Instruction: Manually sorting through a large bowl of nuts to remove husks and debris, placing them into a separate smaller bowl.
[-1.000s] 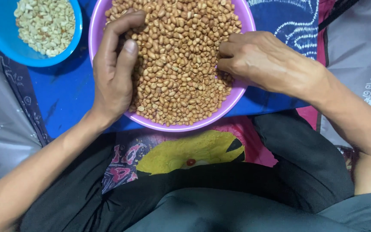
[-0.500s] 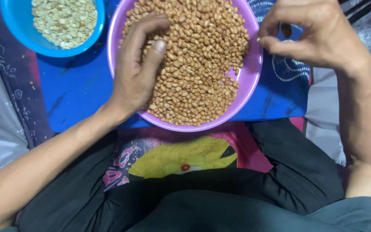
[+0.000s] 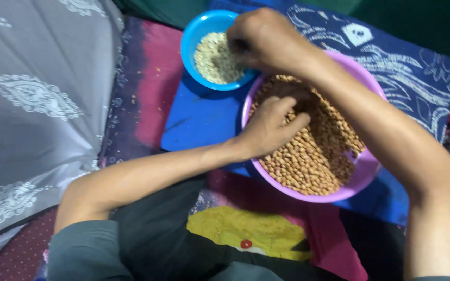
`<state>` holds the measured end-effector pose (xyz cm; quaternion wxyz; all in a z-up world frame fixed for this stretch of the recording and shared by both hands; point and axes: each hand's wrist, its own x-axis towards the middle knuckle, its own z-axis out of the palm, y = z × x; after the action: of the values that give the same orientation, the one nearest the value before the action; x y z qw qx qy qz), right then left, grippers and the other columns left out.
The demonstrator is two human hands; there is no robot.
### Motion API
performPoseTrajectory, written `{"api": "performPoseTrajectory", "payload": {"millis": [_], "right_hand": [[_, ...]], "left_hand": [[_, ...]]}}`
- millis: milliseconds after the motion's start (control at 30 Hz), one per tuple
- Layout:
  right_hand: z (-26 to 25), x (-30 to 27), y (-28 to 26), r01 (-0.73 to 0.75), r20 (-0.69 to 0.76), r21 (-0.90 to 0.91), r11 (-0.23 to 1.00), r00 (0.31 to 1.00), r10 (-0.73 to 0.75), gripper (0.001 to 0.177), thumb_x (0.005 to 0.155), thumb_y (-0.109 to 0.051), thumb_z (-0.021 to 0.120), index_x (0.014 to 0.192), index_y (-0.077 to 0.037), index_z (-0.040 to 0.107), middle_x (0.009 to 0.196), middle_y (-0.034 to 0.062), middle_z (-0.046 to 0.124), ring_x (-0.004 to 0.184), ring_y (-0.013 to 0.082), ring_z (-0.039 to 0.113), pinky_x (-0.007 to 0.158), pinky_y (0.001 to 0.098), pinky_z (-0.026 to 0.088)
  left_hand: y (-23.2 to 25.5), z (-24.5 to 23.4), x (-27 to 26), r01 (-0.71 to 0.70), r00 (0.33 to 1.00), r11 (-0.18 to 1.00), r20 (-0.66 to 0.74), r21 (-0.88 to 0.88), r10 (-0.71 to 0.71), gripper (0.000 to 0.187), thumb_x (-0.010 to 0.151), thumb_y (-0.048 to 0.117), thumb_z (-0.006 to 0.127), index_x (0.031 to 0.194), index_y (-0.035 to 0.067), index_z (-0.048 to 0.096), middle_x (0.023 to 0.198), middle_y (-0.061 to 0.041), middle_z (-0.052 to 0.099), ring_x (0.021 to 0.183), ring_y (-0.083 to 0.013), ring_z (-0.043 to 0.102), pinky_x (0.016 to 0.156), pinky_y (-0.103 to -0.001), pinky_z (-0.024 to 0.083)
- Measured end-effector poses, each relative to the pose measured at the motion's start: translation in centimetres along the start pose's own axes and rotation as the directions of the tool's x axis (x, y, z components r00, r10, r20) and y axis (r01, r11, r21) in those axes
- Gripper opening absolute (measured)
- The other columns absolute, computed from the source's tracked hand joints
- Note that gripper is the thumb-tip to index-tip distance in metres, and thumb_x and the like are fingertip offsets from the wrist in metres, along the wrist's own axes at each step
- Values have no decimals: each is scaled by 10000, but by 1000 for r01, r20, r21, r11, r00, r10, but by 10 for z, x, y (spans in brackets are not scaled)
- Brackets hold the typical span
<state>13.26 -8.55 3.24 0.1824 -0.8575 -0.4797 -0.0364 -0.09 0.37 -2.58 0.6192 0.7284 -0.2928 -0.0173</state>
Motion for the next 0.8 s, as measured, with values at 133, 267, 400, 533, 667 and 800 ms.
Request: {"api": "performPoseTrajectory", "payload": {"millis": [133,267,400,533,667,800], "right_hand": [[39,28,9,-27,39,-72,997,999,30,108,727,-81,742,825,-41,725,757,122,695,612,372,612,594,445,514],[49,30,19,41,63,-109,993,997,-34,106,755,-45,754,859,-28,761,799,129,729,595,353,636,582,430,544],[2,14,5,101,24,73,992,994,-103,130,793,5,752,917,37,772,827,156,707,595,334,589,602,438,493],[-61,-55,-16,-82,11,113,990,997,81,159,865,72,704,1008,100,767,919,180,692,687,293,612,625,403,491],[-101,-135,-31,-313,74,-70,947,945,318,167,958,39,680,1089,122,742,968,209,713,666,328,643,606,427,520],[-97,-201,-38,-530,137,-143,836,826,547,213,961,12,612,1114,136,694,964,245,669,684,383,666,621,455,569]], "left_hand": [[3,0,2,-13,997,1000,-74,-16,11,169,852,123,579,835,-45,572,773,-165,660,661,-307,630,638,-429,511],[-6,5,0,16,998,1000,-66,20,-14,184,880,160,563,833,-12,518,765,-144,609,697,-284,575,689,-432,488],[-8,4,-1,36,999,999,-15,40,-36,232,955,244,542,888,23,518,743,-73,532,720,-209,495,685,-375,438],[-11,6,0,71,996,993,52,97,-76,321,1010,341,514,812,102,433,719,-28,407,680,-178,417,623,-369,372],[-2,5,6,-72,996,985,64,158,62,368,989,239,600,1288,36,525,1330,-153,487,1277,-338,445,1112,-525,349],[-6,8,6,-84,991,971,120,222,59,396,1013,326,540,1348,117,514,1502,-147,451,1464,-377,369,1236,-659,295]]}}
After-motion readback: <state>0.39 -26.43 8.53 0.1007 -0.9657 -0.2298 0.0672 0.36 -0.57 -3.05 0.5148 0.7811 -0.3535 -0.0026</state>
